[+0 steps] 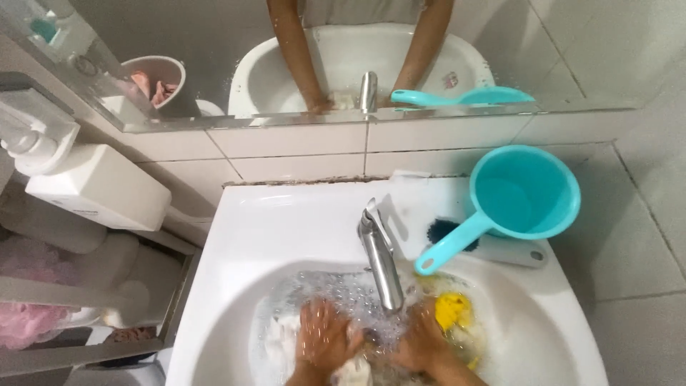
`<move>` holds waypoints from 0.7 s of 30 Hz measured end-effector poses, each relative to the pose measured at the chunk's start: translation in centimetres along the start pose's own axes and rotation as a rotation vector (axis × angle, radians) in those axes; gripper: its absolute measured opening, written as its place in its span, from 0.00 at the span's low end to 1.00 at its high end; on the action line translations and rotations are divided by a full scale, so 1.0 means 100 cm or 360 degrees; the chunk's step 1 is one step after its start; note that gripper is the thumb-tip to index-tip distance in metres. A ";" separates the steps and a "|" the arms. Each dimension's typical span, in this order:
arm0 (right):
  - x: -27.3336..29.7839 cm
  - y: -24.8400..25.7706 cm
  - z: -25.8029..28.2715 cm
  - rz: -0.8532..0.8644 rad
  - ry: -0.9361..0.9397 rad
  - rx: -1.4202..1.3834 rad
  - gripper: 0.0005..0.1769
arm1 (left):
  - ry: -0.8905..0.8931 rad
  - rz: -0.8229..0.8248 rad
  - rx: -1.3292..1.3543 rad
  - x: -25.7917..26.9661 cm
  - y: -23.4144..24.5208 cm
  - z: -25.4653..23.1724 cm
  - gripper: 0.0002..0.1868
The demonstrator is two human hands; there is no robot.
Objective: Hand-washing clothes in a bathroom sink using liquid detergent and a brush.
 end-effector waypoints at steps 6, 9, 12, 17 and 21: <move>-0.022 0.013 -0.007 0.0576 -0.0373 -0.0174 0.32 | 0.0289 -0.0029 0.0744 -0.022 -0.012 0.018 0.30; -0.026 0.023 -0.016 0.0846 -0.0559 -0.0271 0.21 | 0.0092 -0.0251 0.1506 0.014 0.063 0.014 0.15; -0.002 0.063 -0.014 0.0738 -0.0724 -0.0869 0.17 | 0.0120 -0.0220 0.1907 0.039 0.055 0.045 0.08; 0.039 0.100 -0.033 0.0746 -0.0657 -0.0401 0.18 | -0.0077 -0.0249 0.2321 0.117 0.030 0.060 0.12; 0.033 0.104 0.010 0.0816 -0.0529 -0.0064 0.28 | 0.0442 -0.0228 0.2039 0.158 0.013 0.039 0.22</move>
Point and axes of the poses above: each hand's wrist, its own x-axis away from the middle knuckle, its own y-axis out of the back of the hand, z = x × y, the point moved 3 cm from there along -x, towards the middle knuckle, and after that the axes turned 14 degrees about z, right-handed, at the moved point
